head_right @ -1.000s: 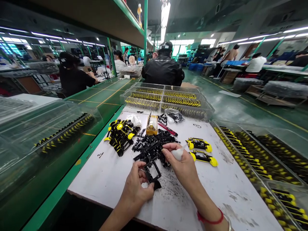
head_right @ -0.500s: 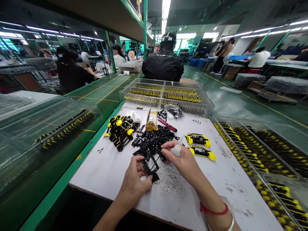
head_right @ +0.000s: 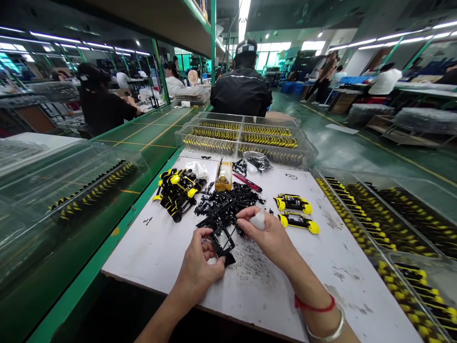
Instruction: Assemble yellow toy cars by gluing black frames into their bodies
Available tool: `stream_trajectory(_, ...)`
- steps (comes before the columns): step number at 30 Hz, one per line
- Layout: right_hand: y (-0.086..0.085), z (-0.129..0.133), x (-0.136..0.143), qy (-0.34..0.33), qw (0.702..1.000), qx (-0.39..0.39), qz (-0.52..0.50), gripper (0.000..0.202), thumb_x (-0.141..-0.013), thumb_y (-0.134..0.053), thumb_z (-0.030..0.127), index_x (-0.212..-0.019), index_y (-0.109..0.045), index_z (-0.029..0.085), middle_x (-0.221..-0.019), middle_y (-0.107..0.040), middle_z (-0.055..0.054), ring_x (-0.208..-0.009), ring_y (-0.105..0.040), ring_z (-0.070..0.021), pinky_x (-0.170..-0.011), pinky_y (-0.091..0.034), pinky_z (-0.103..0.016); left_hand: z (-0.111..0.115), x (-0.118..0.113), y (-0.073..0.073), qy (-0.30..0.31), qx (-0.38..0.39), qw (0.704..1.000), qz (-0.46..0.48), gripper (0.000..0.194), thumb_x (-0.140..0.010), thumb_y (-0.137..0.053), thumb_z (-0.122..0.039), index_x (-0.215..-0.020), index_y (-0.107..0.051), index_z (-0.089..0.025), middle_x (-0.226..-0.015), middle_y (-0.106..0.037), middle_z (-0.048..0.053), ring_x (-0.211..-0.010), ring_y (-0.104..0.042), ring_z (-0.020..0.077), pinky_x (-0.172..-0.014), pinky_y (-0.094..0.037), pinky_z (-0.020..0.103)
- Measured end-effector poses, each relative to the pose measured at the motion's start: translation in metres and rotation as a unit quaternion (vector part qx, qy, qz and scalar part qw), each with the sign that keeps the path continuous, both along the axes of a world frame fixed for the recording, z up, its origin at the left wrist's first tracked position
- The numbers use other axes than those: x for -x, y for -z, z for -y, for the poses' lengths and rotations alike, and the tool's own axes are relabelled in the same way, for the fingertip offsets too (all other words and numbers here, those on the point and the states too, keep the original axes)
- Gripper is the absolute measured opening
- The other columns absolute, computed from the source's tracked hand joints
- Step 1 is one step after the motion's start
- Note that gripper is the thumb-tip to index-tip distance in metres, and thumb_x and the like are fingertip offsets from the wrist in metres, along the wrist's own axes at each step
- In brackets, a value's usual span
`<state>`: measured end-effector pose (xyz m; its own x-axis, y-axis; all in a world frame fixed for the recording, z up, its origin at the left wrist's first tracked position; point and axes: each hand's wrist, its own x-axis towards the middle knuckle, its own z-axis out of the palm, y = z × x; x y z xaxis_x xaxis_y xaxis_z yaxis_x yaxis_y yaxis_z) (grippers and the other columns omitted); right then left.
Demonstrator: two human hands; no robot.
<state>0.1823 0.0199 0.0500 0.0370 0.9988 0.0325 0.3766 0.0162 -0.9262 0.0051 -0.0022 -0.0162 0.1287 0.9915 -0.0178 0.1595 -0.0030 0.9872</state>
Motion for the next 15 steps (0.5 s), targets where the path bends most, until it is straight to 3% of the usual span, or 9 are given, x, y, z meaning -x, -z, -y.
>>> stream_trajectory(4,0.005,-0.001,-0.001,0.021,0.999,-0.006,-0.023,0.025,-0.076,-0.067,0.040,-0.089,-0.061,0.020,-0.062,-0.057,0.003,-0.056,-0.050,-0.0116,-0.052,-0.040,-0.023,0.001,0.001,-0.003,-0.001,0.003,1.000,-0.003,0.055,-0.061,-0.062,-0.008,-0.111,-0.040,-0.017,-0.086,-0.058,0.003,-0.072,-0.059,0.0144,-0.068,-0.052,0.028)
stream_trajectory(9,0.014,-0.009,-0.008,0.082,0.986,-0.056,-0.136,0.027,-0.075,-0.069,0.039,-0.093,-0.059,0.021,-0.068,-0.059,0.002,-0.058,-0.051,-0.0121,-0.053,-0.041,-0.023,0.002,0.001,-0.006,-0.001,0.008,1.000,-0.004,0.054,-0.061,-0.061,-0.007,-0.110,-0.040,-0.017,-0.086,-0.059,0.004,-0.073,-0.060,0.0146,-0.069,-0.052,0.028)
stream_trajectory(12,0.004,-0.019,-0.011,0.139,0.976,-0.098,-0.138,0.030,-0.075,-0.069,0.040,-0.094,-0.059,0.020,-0.069,-0.059,0.001,-0.054,-0.052,-0.0118,-0.050,-0.041,-0.024,0.001,-0.003,0.001,-0.005,0.007,1.000,-0.007,0.055,-0.059,-0.060,-0.004,-0.109,-0.041,-0.016,-0.085,-0.059,0.004,-0.072,-0.060,0.0145,-0.068,-0.052,0.026)
stream_trajectory(15,-0.021,-0.034,-0.009,0.197,0.970,-0.141,-0.029,0.029,-0.077,-0.066,0.042,-0.093,-0.061,0.019,-0.066,-0.060,0.001,-0.049,-0.052,-0.0122,-0.049,-0.041,-0.025,0.000,-0.009,0.009,-0.017,0.002,1.000,-0.003,0.058,-0.056,-0.060,0.000,-0.109,-0.041,-0.016,-0.083,-0.060,0.003,-0.069,-0.059,0.0135,-0.065,-0.052,0.024)
